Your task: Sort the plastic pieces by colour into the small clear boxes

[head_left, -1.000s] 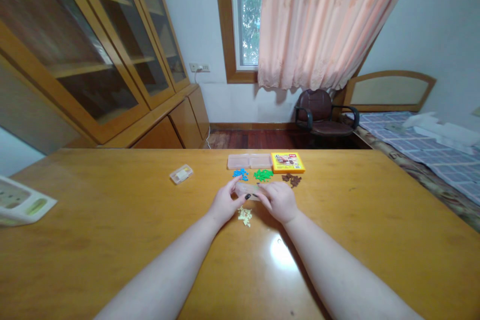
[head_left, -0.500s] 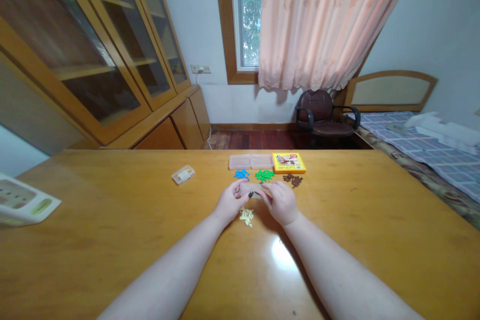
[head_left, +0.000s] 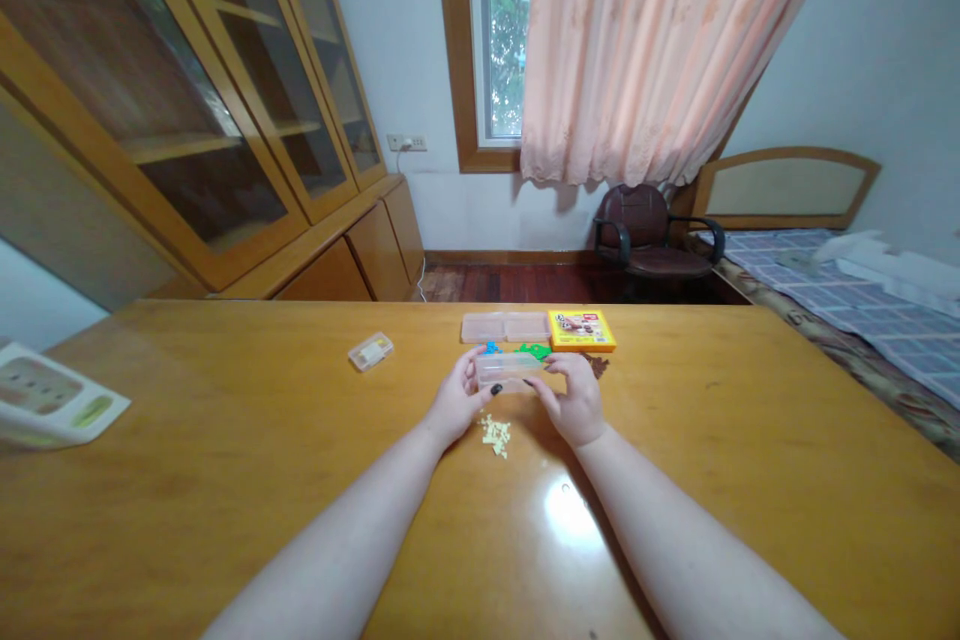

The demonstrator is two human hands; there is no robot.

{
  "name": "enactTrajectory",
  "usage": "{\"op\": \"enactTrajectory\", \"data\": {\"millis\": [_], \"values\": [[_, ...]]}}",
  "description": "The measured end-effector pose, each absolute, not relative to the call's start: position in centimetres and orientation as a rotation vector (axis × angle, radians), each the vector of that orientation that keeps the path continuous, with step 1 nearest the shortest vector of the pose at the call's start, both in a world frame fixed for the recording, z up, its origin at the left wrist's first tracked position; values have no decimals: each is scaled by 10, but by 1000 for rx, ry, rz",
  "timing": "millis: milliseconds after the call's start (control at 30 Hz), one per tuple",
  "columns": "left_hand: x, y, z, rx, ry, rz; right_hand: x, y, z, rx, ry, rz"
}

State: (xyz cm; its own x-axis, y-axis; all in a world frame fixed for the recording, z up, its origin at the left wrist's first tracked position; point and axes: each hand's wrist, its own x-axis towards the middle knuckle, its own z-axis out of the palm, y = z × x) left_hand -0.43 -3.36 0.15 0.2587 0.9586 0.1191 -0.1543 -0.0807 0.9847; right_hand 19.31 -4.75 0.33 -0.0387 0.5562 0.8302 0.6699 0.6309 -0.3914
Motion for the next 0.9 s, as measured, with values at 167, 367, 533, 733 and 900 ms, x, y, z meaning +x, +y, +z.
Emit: {"op": "enactTrajectory", "data": {"millis": [167,367,533,733,900], "values": [[-12,-31,1,1262,866,1177,195,-48,5,-1023,-1738,-79],[-10,-35,2,1201,796,1103,195,-47,5,-1007,-1783,37],[-12,-37,1,1228,725,1044,196,-48,5,-933,-1806,179],[-12,-38,-1,1246,580,996,196,-46,1,-865,-1849,447],[-8,-41,3,1276,587,1018,194,-40,-7,-874,-1795,622]]}}
